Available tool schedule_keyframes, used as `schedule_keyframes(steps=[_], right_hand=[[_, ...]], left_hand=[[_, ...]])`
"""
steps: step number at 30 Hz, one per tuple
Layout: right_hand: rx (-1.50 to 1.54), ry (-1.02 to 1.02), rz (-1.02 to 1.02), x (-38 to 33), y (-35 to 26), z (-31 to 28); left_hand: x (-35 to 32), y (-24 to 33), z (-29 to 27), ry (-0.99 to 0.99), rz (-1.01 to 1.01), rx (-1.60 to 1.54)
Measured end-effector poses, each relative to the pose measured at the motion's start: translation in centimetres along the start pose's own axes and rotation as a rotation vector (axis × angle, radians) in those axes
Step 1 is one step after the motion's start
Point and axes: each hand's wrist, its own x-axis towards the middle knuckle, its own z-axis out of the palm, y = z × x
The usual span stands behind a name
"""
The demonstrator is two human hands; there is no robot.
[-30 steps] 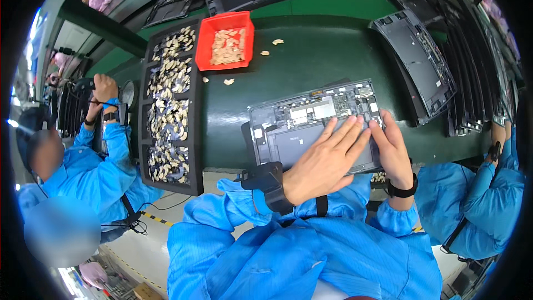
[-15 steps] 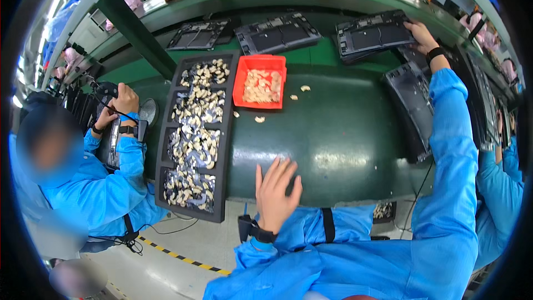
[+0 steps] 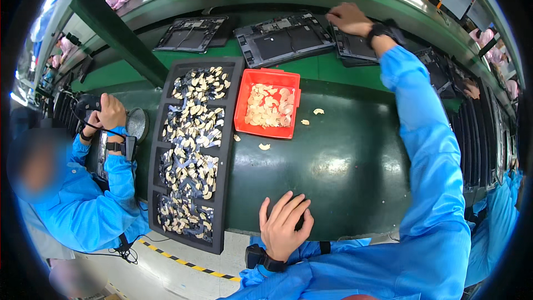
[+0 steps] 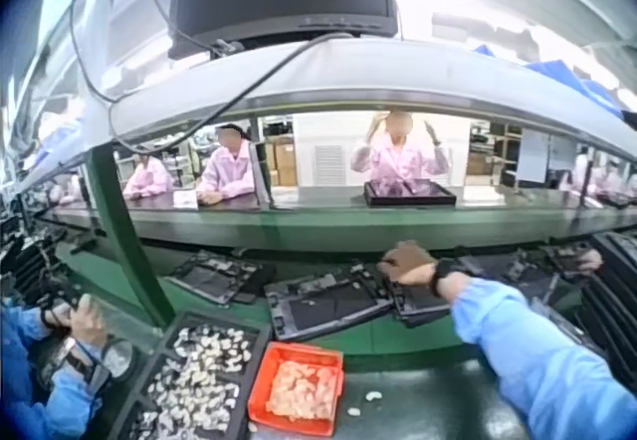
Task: Assembling internal components, including batteries and motherboards, into laptop casings on a factory assembly line.
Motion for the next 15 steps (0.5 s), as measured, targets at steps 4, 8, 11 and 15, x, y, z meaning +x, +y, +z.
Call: schedule_keyframes(steps=[4,8,11,15], right_hand=[[-0.21,-0.237,0.382,4.2,-5.0,3.8],[-0.073,-0.246,0.461,6.6,-6.1,5.4],[0.168,-0.023,0.284,7.8,-2.1,5.5],[0.553,0.008,0.173,7.6,-2.9,3.9]], left_hand=[[0.2,-0.1,0.0,-0.017,0.0,-0.018],[-0.1,-0.1,-0.2,-0.034,-0.029,-0.021],[0.0,-0.1,0.0,-0.026,-0.002,-0.046],[-0.1,-0.9,0.2,-0.053,0.003,-0.024]])
